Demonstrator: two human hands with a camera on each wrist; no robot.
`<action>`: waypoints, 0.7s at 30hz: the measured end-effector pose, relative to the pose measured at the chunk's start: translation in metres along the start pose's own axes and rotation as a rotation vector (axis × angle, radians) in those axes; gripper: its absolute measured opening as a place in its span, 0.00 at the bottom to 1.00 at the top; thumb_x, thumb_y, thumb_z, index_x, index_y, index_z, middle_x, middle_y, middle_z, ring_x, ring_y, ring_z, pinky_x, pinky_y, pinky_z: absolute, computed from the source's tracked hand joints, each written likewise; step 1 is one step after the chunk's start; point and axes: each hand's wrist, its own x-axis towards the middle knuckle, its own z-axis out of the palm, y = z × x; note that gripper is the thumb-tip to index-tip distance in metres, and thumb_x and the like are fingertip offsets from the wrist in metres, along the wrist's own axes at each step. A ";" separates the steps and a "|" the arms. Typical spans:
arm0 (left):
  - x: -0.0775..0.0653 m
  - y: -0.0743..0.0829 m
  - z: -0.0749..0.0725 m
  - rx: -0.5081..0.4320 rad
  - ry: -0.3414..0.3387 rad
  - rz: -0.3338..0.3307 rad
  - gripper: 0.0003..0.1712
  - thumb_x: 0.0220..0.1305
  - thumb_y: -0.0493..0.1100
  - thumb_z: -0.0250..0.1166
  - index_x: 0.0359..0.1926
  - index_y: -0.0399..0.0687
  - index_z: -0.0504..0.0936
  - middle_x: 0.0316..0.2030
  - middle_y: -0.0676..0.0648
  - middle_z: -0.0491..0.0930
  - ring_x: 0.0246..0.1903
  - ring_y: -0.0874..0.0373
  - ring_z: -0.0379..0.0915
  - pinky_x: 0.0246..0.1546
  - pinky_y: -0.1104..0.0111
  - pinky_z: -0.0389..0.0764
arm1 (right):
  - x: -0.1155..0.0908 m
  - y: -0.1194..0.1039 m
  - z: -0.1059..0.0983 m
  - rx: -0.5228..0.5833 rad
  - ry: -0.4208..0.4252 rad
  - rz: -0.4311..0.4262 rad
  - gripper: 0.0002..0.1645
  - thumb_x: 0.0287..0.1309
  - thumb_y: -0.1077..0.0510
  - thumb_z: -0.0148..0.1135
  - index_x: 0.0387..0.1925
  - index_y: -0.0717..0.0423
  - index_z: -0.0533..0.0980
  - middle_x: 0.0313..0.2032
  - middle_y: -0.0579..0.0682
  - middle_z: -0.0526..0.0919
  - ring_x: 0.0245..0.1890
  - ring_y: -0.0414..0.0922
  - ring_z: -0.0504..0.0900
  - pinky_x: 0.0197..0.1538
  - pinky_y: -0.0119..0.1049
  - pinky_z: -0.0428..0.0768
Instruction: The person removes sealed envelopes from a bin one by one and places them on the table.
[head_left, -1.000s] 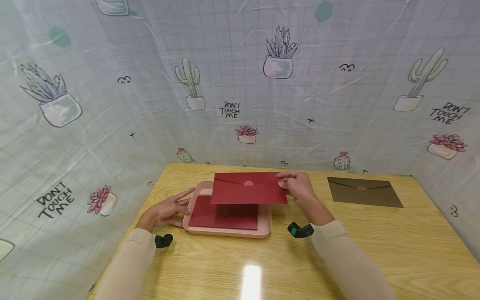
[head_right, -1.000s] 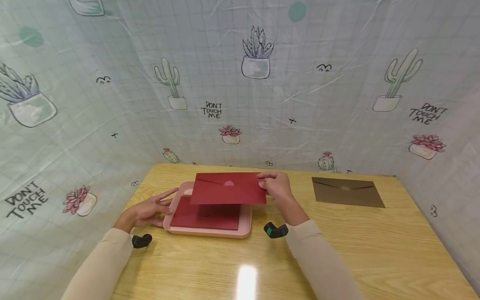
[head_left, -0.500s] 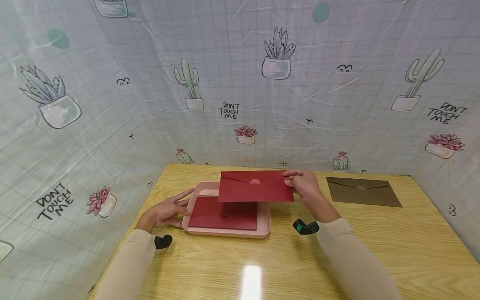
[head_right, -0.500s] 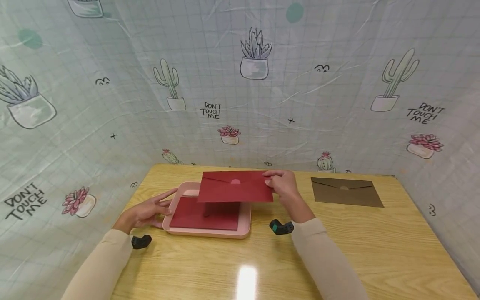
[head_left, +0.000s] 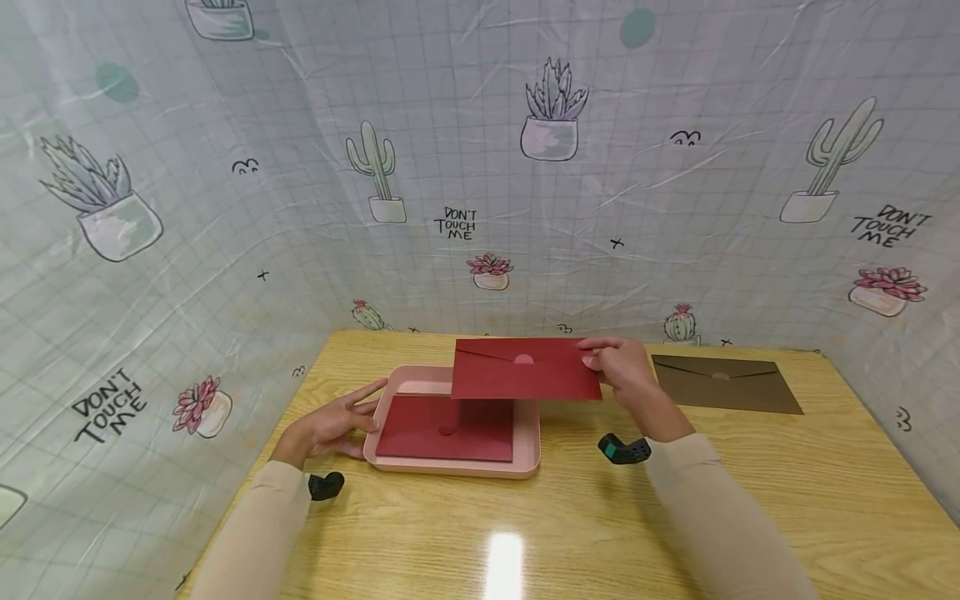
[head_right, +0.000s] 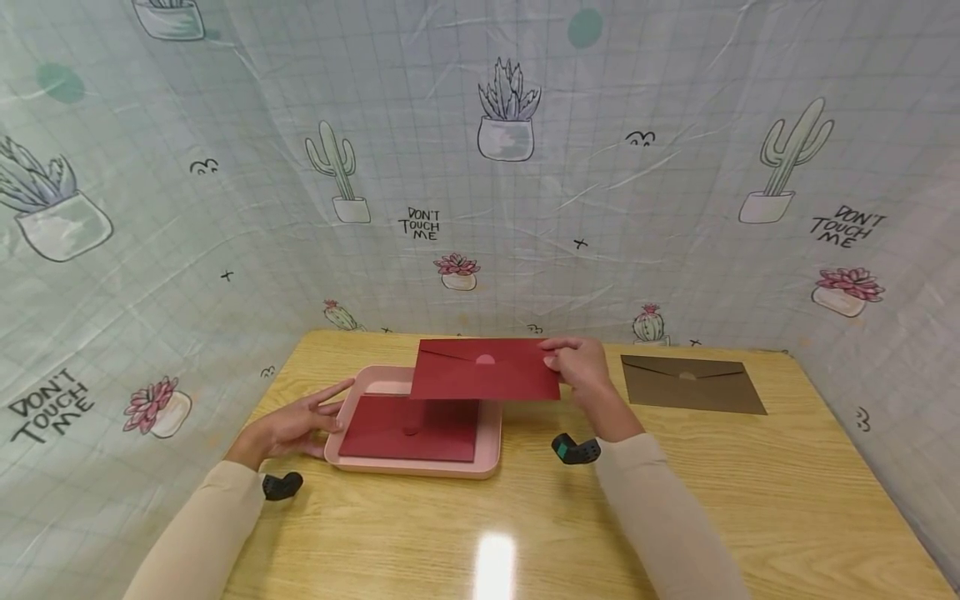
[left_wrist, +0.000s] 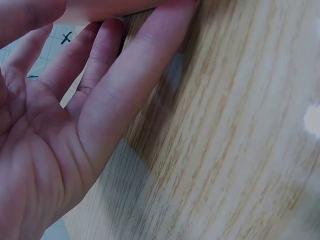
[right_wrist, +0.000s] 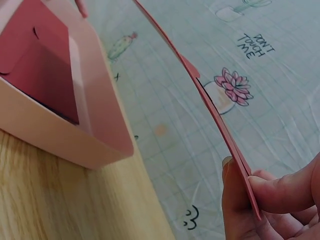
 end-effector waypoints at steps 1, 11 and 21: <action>0.000 0.000 0.000 0.000 -0.001 0.000 0.54 0.73 0.33 0.60 0.85 0.72 0.40 0.85 0.40 0.41 0.69 0.36 0.72 0.53 0.43 0.86 | 0.000 0.000 -0.001 0.000 -0.002 0.001 0.22 0.69 0.69 0.59 0.62 0.67 0.79 0.40 0.47 0.85 0.37 0.38 0.85 0.40 0.28 0.86; -0.001 -0.001 0.000 0.007 -0.013 0.008 0.54 0.74 0.34 0.60 0.85 0.71 0.39 0.85 0.40 0.39 0.69 0.37 0.72 0.53 0.44 0.86 | 0.002 -0.001 -0.017 -0.019 0.000 0.017 0.23 0.70 0.69 0.58 0.64 0.66 0.78 0.43 0.47 0.83 0.41 0.39 0.85 0.42 0.26 0.86; 0.000 -0.001 0.000 0.005 0.019 -0.004 0.54 0.72 0.34 0.61 0.85 0.72 0.42 0.85 0.41 0.43 0.68 0.38 0.74 0.53 0.43 0.86 | 0.003 0.000 -0.033 -0.057 0.017 -0.002 0.24 0.70 0.68 0.58 0.65 0.67 0.76 0.42 0.46 0.82 0.37 0.35 0.84 0.41 0.26 0.86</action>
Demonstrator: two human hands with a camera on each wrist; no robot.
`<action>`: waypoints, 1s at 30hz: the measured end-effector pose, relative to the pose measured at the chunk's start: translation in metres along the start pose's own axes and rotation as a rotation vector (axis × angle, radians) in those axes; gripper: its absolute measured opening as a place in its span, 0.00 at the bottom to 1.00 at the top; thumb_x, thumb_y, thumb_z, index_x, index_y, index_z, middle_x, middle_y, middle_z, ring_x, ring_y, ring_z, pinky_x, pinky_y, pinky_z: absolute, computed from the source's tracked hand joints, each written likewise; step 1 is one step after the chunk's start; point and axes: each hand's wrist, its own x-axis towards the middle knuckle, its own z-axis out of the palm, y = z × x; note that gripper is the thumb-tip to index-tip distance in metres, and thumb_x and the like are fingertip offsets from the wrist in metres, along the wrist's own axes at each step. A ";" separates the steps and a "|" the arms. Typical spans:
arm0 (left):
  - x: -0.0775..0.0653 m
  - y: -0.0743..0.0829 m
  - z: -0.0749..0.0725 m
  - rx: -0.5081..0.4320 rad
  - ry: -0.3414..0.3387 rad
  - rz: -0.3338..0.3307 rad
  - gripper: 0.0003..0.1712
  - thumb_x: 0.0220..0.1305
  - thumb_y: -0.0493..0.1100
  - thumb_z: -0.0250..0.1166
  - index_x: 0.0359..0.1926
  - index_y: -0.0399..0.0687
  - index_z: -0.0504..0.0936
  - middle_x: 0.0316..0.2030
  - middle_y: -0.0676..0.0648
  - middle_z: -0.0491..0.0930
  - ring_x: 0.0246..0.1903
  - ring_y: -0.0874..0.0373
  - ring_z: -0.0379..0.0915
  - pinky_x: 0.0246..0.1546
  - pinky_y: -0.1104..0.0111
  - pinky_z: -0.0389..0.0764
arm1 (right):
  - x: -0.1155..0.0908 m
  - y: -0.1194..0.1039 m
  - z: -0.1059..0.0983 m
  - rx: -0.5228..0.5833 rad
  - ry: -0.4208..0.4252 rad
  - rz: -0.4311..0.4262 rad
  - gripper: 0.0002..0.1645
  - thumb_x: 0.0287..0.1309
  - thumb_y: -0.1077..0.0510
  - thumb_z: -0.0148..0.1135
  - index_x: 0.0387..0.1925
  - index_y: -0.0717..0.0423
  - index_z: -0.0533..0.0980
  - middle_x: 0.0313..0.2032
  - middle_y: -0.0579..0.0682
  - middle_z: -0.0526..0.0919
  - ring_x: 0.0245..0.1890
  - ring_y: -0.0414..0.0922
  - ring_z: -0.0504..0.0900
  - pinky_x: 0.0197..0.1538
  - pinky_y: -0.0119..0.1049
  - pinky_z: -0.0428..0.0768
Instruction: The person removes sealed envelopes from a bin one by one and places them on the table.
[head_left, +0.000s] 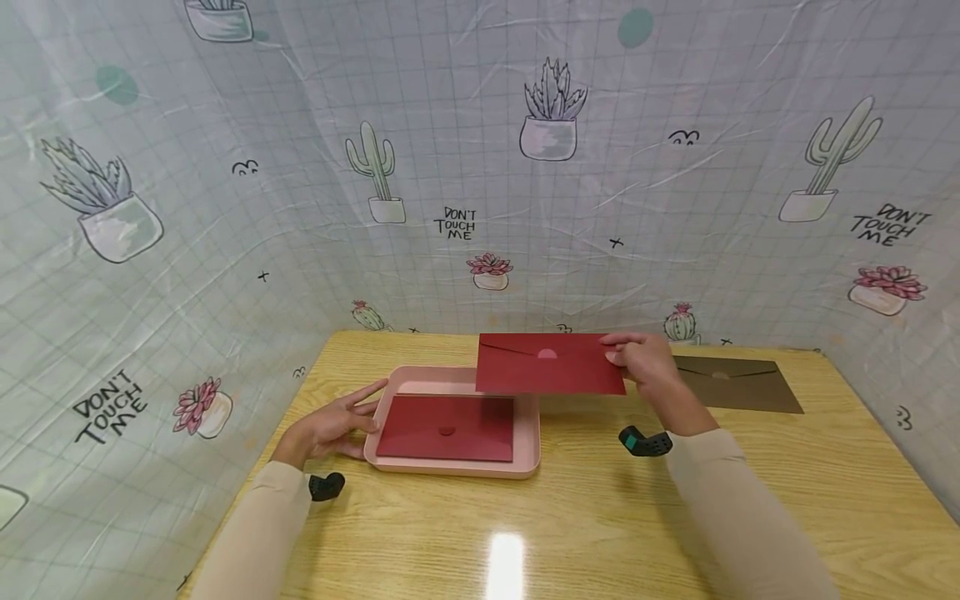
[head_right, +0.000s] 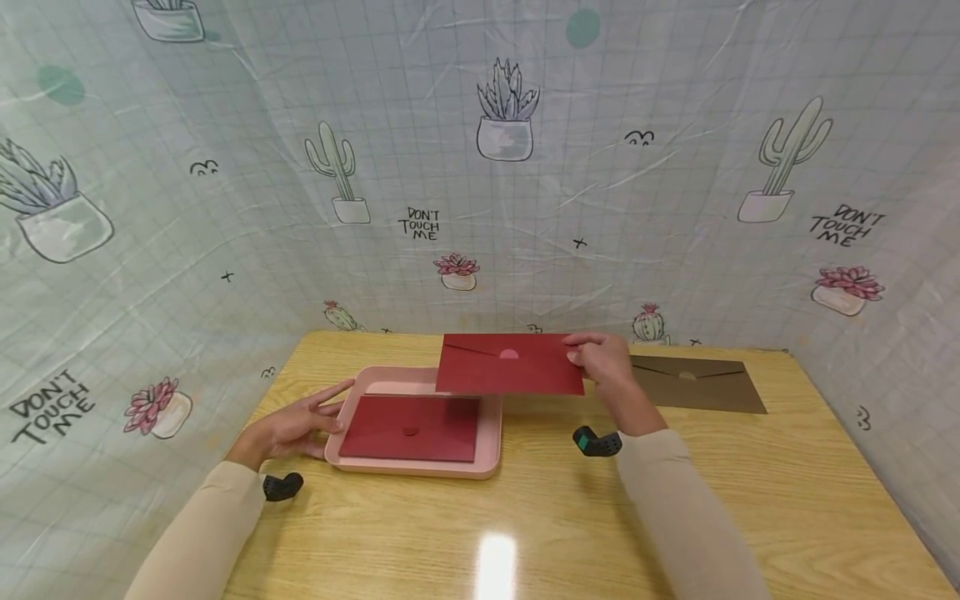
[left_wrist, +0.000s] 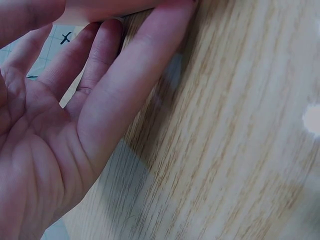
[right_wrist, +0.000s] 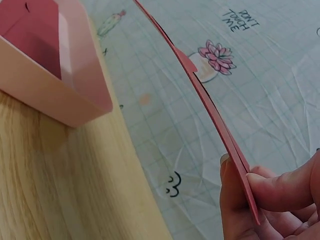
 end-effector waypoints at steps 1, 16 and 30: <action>0.000 0.000 0.000 0.002 0.000 0.000 0.54 0.72 0.34 0.61 0.85 0.72 0.41 0.85 0.41 0.43 0.68 0.38 0.74 0.53 0.43 0.86 | 0.000 0.000 -0.002 -0.008 -0.001 -0.001 0.24 0.70 0.68 0.57 0.66 0.67 0.76 0.43 0.47 0.82 0.37 0.35 0.84 0.41 0.26 0.86; 0.000 0.000 0.000 0.016 -0.011 0.006 0.53 0.74 0.35 0.60 0.84 0.75 0.40 0.85 0.42 0.40 0.67 0.39 0.75 0.52 0.44 0.86 | 0.007 0.007 -0.028 -0.042 0.000 0.015 0.26 0.73 0.66 0.56 0.69 0.64 0.74 0.47 0.45 0.81 0.38 0.33 0.84 0.44 0.25 0.86; 0.000 0.000 0.001 0.022 0.010 -0.004 0.53 0.74 0.35 0.60 0.84 0.76 0.41 0.85 0.42 0.42 0.69 0.39 0.74 0.53 0.44 0.86 | 0.013 0.013 -0.050 -0.093 0.030 0.024 0.27 0.73 0.64 0.56 0.70 0.64 0.73 0.57 0.52 0.78 0.41 0.35 0.81 0.45 0.25 0.85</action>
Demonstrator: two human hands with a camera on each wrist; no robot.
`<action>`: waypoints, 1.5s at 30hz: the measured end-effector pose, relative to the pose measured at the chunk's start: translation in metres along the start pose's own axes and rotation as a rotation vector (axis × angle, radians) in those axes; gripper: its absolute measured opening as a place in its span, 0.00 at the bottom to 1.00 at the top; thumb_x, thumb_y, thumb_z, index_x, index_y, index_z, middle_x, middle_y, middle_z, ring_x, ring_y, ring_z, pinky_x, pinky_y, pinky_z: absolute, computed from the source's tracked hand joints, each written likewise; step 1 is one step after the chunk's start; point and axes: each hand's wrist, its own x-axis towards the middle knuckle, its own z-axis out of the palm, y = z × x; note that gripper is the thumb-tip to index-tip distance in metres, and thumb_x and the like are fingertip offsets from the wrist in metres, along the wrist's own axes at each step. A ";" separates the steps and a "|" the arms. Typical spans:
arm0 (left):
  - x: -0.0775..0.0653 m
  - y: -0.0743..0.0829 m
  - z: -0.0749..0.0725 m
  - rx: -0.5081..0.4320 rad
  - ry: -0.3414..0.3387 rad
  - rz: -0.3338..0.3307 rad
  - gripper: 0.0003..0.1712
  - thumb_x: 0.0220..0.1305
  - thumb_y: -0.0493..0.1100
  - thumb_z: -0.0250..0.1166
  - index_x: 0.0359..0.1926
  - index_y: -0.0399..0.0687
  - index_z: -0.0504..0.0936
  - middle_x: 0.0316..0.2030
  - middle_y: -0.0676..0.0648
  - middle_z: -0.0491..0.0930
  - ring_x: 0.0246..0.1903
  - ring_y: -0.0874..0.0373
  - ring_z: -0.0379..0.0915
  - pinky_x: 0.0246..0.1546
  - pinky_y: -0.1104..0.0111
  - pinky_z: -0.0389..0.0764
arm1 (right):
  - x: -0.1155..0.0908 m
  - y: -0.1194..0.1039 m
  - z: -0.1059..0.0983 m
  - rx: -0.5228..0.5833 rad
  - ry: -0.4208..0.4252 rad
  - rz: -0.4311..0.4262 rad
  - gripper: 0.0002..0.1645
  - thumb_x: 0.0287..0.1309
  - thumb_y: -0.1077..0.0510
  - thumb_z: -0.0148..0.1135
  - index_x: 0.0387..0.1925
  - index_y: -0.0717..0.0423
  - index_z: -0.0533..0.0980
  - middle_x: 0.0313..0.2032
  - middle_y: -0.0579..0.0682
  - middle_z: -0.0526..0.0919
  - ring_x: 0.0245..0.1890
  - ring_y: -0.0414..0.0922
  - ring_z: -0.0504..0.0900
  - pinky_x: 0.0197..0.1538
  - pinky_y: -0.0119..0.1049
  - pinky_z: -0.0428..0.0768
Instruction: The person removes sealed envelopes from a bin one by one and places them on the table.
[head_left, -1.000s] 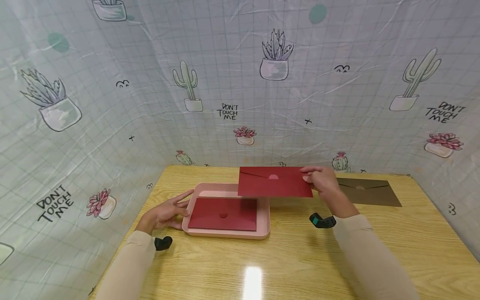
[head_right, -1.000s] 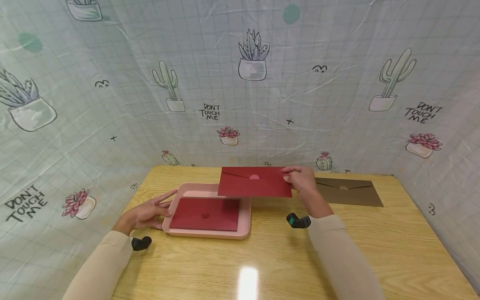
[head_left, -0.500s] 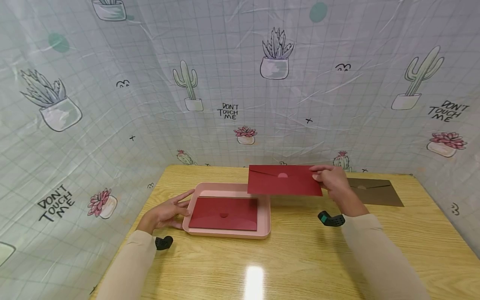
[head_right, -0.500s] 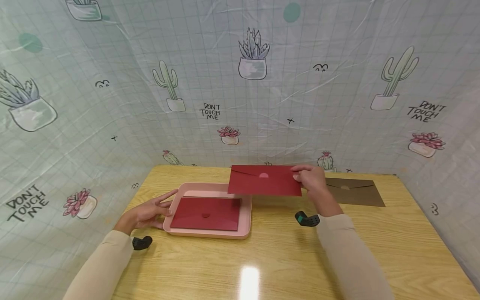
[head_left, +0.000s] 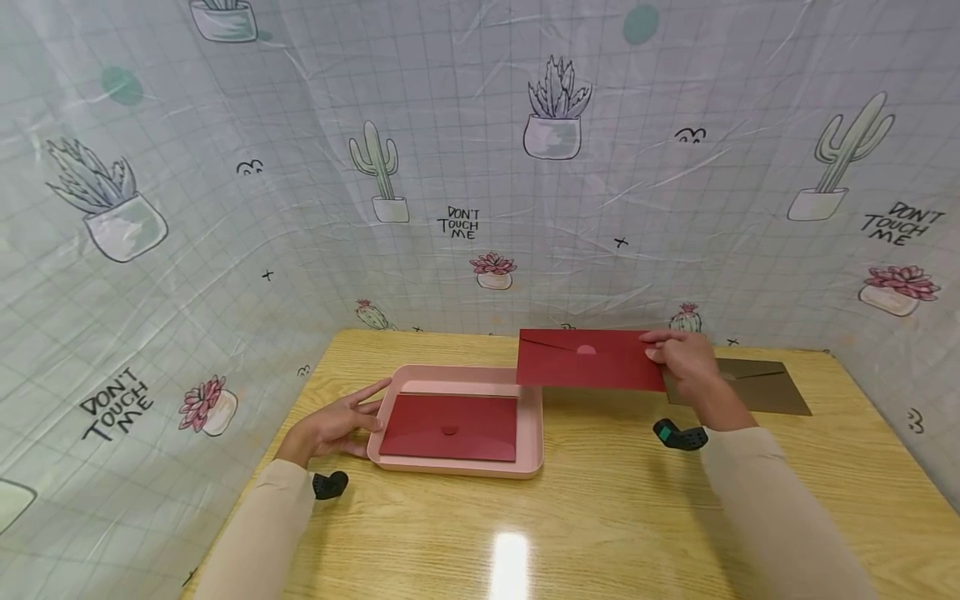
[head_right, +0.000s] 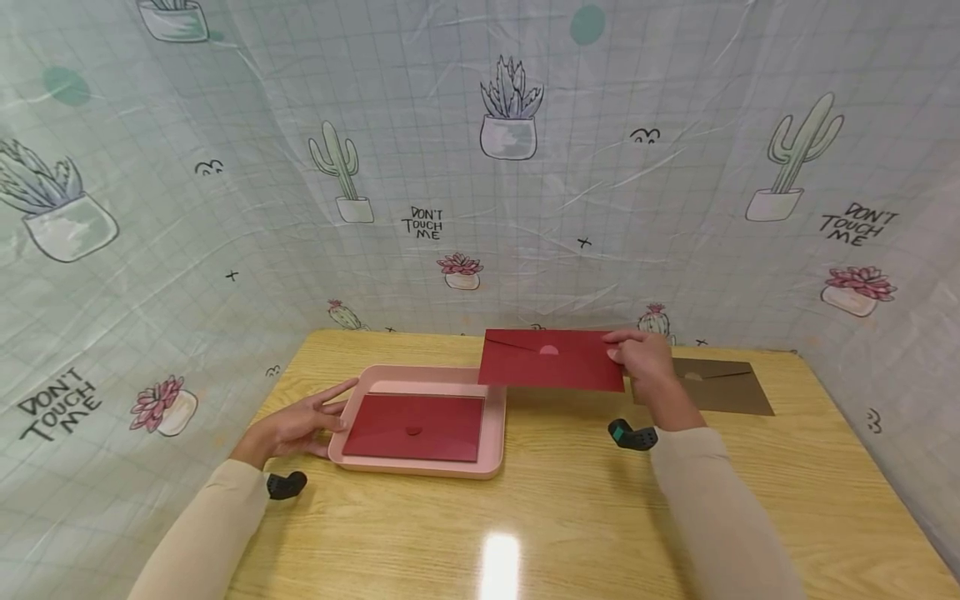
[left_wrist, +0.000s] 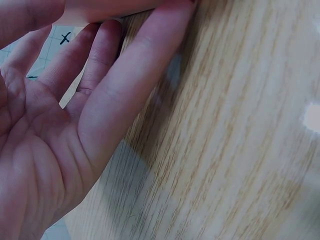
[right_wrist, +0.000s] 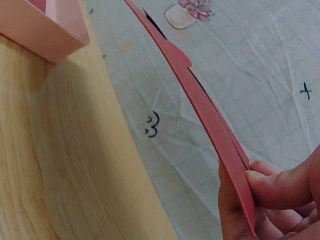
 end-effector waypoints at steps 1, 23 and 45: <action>0.000 0.000 0.000 0.002 0.000 0.000 0.53 0.74 0.35 0.61 0.84 0.76 0.41 0.85 0.42 0.42 0.69 0.39 0.73 0.53 0.44 0.86 | 0.001 0.001 -0.002 -0.003 0.002 -0.001 0.27 0.73 0.64 0.56 0.70 0.64 0.72 0.57 0.52 0.78 0.41 0.35 0.81 0.45 0.25 0.85; 0.002 -0.002 -0.001 -0.015 -0.025 0.010 0.54 0.74 0.34 0.60 0.84 0.75 0.40 0.85 0.42 0.41 0.69 0.38 0.73 0.53 0.43 0.86 | 0.012 0.019 -0.027 -0.007 0.046 -0.013 0.26 0.74 0.64 0.54 0.70 0.67 0.72 0.71 0.66 0.69 0.40 0.33 0.81 0.41 0.25 0.85; 0.002 -0.001 -0.001 0.008 -0.003 0.005 0.55 0.72 0.33 0.61 0.84 0.76 0.42 0.85 0.41 0.42 0.65 0.41 0.77 0.49 0.45 0.88 | 0.021 0.033 -0.025 -0.068 0.082 0.003 0.25 0.74 0.65 0.51 0.68 0.68 0.73 0.73 0.70 0.68 0.43 0.39 0.78 0.36 0.27 0.78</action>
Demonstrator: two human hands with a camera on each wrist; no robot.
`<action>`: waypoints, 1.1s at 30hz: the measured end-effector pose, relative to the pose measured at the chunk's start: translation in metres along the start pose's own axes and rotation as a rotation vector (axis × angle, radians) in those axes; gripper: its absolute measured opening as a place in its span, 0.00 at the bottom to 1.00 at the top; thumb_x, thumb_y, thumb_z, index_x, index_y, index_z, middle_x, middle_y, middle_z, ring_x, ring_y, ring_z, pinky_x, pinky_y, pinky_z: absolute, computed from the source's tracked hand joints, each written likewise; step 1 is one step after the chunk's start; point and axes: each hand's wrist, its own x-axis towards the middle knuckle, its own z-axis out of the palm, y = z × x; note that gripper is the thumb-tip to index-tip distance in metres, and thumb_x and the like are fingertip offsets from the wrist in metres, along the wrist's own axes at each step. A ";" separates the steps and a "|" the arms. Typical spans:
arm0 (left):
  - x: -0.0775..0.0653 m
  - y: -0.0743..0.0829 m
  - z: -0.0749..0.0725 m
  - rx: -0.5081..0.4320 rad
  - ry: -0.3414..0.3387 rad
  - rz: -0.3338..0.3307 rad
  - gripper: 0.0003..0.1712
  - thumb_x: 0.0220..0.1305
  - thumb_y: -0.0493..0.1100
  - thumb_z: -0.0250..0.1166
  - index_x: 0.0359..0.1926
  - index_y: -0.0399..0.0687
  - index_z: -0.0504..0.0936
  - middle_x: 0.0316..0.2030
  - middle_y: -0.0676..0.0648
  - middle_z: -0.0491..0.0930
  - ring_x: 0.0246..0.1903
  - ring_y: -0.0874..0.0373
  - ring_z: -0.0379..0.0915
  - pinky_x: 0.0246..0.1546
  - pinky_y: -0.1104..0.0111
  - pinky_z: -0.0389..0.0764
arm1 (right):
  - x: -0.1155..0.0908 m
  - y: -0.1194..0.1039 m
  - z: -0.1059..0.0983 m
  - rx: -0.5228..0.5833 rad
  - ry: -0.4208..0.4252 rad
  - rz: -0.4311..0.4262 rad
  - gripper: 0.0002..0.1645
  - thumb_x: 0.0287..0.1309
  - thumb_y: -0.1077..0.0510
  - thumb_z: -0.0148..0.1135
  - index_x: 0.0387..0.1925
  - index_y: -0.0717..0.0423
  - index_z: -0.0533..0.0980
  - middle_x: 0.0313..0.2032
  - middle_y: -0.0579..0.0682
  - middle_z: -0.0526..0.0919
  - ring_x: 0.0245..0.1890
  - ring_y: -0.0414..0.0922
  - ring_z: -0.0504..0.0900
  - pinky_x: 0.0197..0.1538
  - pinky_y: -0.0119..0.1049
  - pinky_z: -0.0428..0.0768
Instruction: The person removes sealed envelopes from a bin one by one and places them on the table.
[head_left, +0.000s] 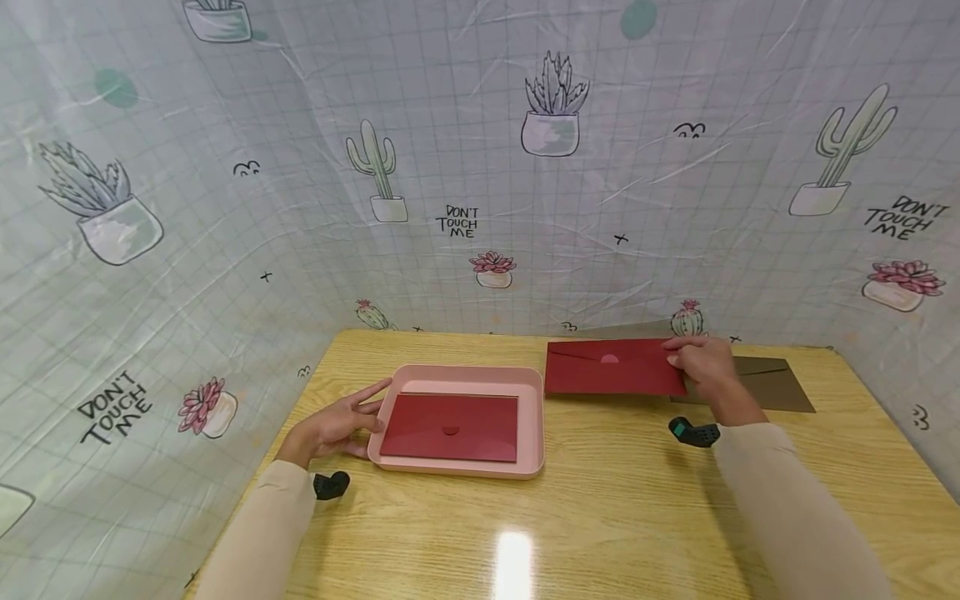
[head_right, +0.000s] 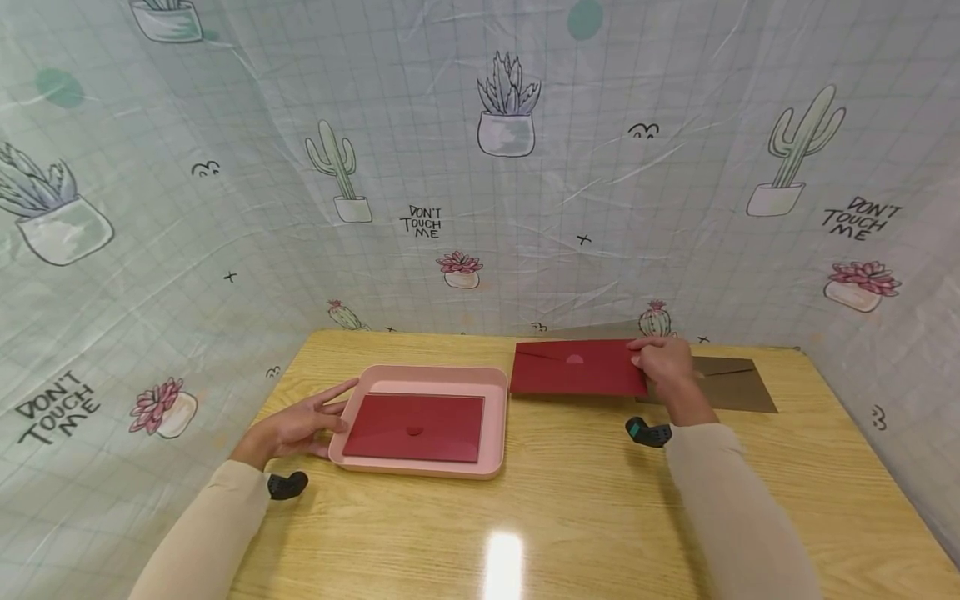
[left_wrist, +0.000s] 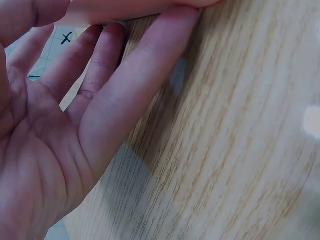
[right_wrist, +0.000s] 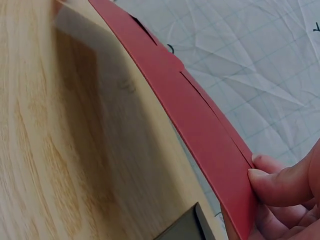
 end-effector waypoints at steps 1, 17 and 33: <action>0.000 0.000 0.000 0.001 -0.001 0.001 0.55 0.72 0.32 0.61 0.84 0.76 0.42 0.85 0.41 0.43 0.65 0.41 0.77 0.49 0.45 0.88 | 0.000 0.001 0.001 -0.002 0.003 -0.001 0.25 0.74 0.64 0.51 0.68 0.68 0.74 0.73 0.69 0.68 0.44 0.40 0.78 0.37 0.26 0.79; 0.000 0.001 0.003 0.034 0.018 0.010 0.54 0.71 0.32 0.60 0.84 0.74 0.43 0.84 0.41 0.46 0.63 0.43 0.79 0.47 0.47 0.89 | 0.012 0.007 0.011 -0.070 0.043 -0.009 0.23 0.72 0.63 0.52 0.64 0.67 0.78 0.73 0.66 0.69 0.65 0.57 0.74 0.43 0.25 0.75; -0.001 0.004 0.003 0.083 0.072 0.013 0.55 0.68 0.31 0.62 0.84 0.74 0.47 0.84 0.40 0.49 0.62 0.43 0.80 0.42 0.48 0.90 | 0.015 0.010 0.016 -0.092 0.001 -0.040 0.24 0.71 0.65 0.54 0.64 0.70 0.77 0.76 0.70 0.63 0.70 0.63 0.70 0.37 0.21 0.75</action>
